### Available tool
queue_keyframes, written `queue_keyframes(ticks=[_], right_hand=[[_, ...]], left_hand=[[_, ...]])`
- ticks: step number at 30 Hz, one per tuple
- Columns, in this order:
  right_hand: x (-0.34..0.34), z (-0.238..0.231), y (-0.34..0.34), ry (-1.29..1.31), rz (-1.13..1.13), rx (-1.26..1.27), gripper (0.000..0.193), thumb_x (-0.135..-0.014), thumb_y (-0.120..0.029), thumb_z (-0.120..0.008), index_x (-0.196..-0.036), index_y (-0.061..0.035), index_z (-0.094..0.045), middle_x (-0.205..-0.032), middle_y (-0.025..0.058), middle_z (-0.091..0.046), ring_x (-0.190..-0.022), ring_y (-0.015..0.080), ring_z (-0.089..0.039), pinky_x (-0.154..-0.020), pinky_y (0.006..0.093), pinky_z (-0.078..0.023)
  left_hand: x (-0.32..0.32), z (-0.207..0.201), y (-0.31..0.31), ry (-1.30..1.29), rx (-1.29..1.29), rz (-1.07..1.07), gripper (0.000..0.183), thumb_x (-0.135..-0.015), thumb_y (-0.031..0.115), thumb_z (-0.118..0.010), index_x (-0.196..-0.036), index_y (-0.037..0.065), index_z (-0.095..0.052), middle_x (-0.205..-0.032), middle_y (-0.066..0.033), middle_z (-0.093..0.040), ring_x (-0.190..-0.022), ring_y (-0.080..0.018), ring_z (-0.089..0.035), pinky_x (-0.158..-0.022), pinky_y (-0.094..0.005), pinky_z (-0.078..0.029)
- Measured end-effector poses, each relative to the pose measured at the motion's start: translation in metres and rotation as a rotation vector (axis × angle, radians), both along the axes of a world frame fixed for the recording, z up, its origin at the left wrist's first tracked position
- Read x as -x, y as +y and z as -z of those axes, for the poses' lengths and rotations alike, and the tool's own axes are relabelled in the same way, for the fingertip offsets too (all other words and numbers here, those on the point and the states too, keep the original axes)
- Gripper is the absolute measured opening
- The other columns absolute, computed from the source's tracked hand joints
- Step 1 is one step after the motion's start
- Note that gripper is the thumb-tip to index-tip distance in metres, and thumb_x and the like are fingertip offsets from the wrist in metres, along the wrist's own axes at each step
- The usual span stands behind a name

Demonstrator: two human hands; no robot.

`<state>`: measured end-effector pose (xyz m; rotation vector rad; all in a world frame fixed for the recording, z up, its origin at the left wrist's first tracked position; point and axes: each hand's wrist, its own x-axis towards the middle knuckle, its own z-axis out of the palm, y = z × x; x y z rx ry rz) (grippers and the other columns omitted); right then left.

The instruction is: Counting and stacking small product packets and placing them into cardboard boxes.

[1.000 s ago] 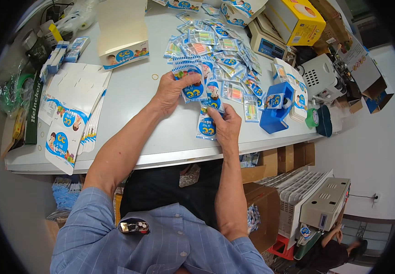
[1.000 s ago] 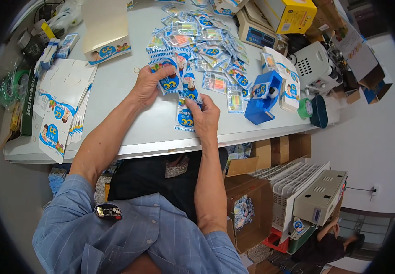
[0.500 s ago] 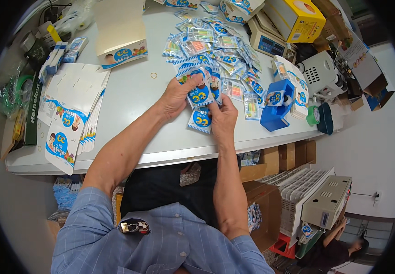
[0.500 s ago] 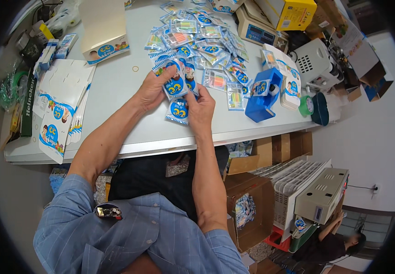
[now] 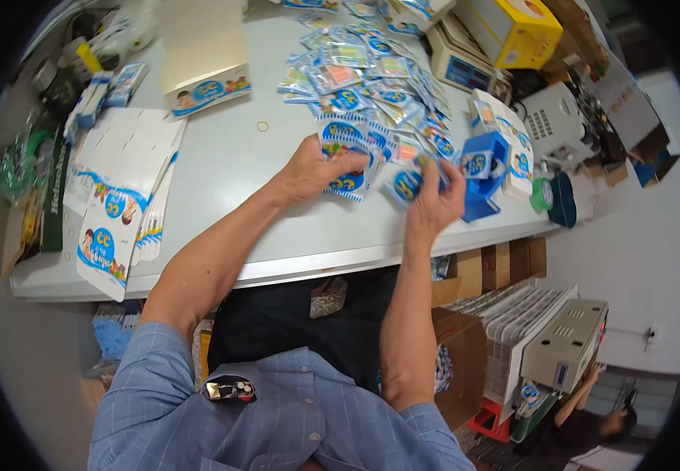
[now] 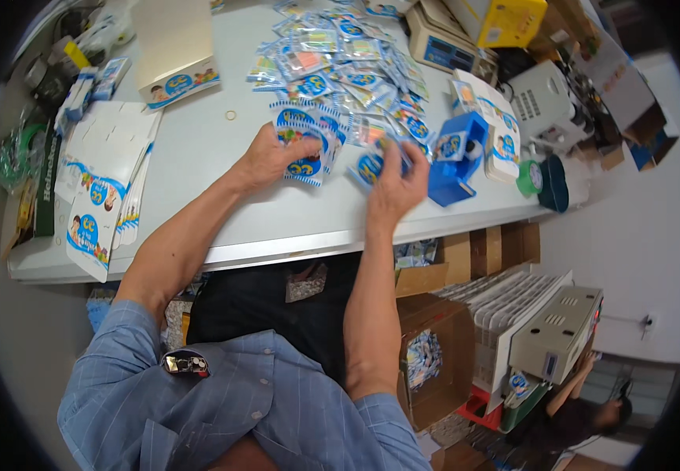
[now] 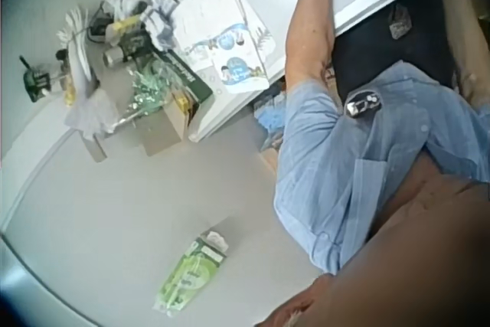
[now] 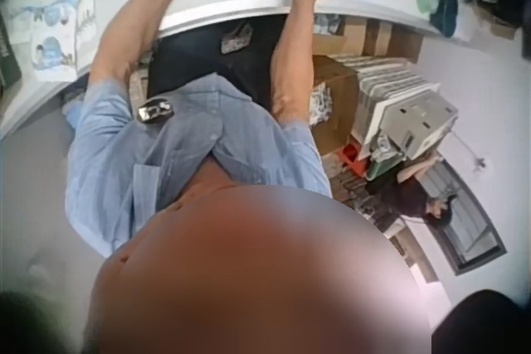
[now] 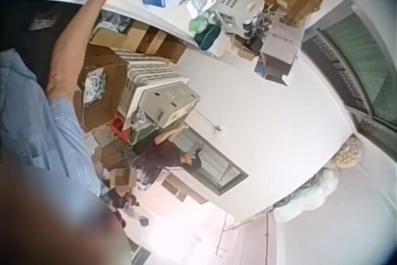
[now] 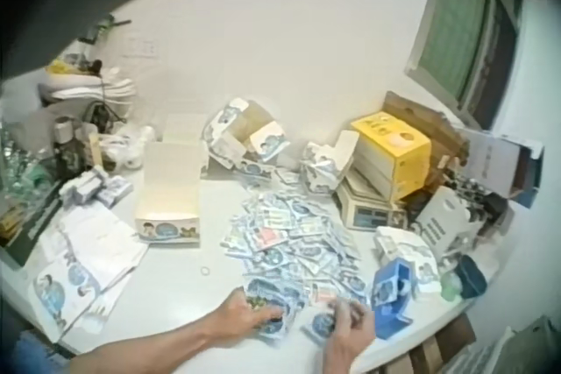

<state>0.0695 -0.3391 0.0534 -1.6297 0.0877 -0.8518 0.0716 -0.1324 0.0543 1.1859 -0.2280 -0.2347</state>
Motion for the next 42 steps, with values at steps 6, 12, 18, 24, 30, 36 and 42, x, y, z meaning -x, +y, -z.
queue_keyframes(ticks=[6, 12, 18, 24, 30, 36, 42], right_hand=[[-0.001, 0.017, 0.044, 0.248, -0.571, -0.59, 0.017, -0.1, -0.016, -0.068, -0.105, 0.0005, -0.068, -0.094, 0.0039, -0.068, -0.086, 0.011, -0.064, -0.078, 0.025, -0.053], [0.006, 0.023, 0.036, 0.309, -0.601, -0.746, 0.044, -0.111, -0.04, -0.044, -0.121, -0.0009, -0.063, -0.113, 0.0098, -0.065, -0.102, 0.0173, -0.064, -0.093, 0.0328, -0.053], [0.035, 0.016, 0.058, 0.177, -0.574, -0.597, 0.062, -0.11, -0.052, -0.032, -0.142, -0.0004, -0.047, -0.131, 0.0125, -0.061, -0.119, 0.0235, -0.06, -0.105, 0.0381, -0.046], [0.033, 0.005, 0.066, 0.039, -0.401, -0.223, 0.046, -0.109, -0.04, -0.049, -0.124, 0.0024, -0.059, -0.113, 0.0089, -0.061, -0.094, 0.0137, -0.058, -0.084, 0.0272, -0.049], [0.028, 0.034, 0.05, 0.169, -0.564, -0.272, 0.067, -0.109, -0.057, -0.035, -0.134, 0.0013, -0.056, -0.12, 0.0116, -0.064, -0.109, 0.0186, -0.061, -0.097, 0.033, -0.048], [0.031, 0.035, 0.046, 0.192, -0.644, -0.358, 0.074, -0.107, -0.061, -0.034, -0.144, 0.0013, -0.05, -0.138, 0.0129, -0.057, -0.128, 0.0225, -0.054, -0.111, 0.0377, -0.04], [0.031, 0.028, 0.046, 0.193, -0.657, -0.34, 0.066, -0.107, -0.049, -0.034, -0.152, -0.0007, -0.042, -0.153, 0.0148, -0.045, -0.144, 0.0258, -0.04, -0.119, 0.0403, -0.031]], left_hand=[[0.006, 0.03, -0.014, -0.502, -0.47, -0.23, 0.104, -0.067, 0.014, -0.095, -0.151, 0.008, -0.034, -0.155, -0.0194, -0.036, -0.133, -0.0286, -0.052, -0.107, -0.0366, -0.048], [0.014, 0.012, -0.012, -0.305, -0.594, -0.065, 0.127, -0.061, 0.022, -0.098, -0.159, 0.008, -0.02, -0.144, -0.023, -0.045, -0.136, -0.0305, -0.047, -0.116, -0.0389, -0.039], [0.015, 0.016, -0.011, -0.37, -0.556, -0.002, 0.098, -0.071, 0.019, -0.092, -0.144, 0.001, -0.03, -0.134, -0.0229, -0.051, -0.128, -0.0317, -0.054, -0.111, -0.0386, -0.044], [0.021, 0.028, -0.018, -0.355, -0.463, -0.121, 0.086, -0.076, 0.012, -0.085, -0.142, 0.006, -0.03, -0.121, -0.0197, -0.057, -0.116, -0.0293, -0.061, -0.099, -0.0385, -0.052], [0.016, 0.023, -0.016, -0.388, -0.538, -0.06, 0.086, -0.077, 0.006, -0.084, -0.142, 0.007, -0.029, -0.126, -0.0188, -0.055, -0.115, -0.0273, -0.064, -0.096, -0.0368, -0.054], [0.02, 0.018, -0.014, -0.362, -0.505, -0.026, 0.085, -0.079, 0.005, -0.082, -0.143, 0.008, -0.026, -0.127, -0.0191, -0.055, -0.115, -0.0279, -0.065, -0.097, -0.0369, -0.054], [0.025, 0.021, -0.022, -0.327, -0.509, -0.017, 0.085, -0.08, 0.004, -0.079, -0.144, 0.008, -0.024, -0.126, -0.0192, -0.054, -0.112, -0.0281, -0.066, -0.097, -0.0374, -0.054]])
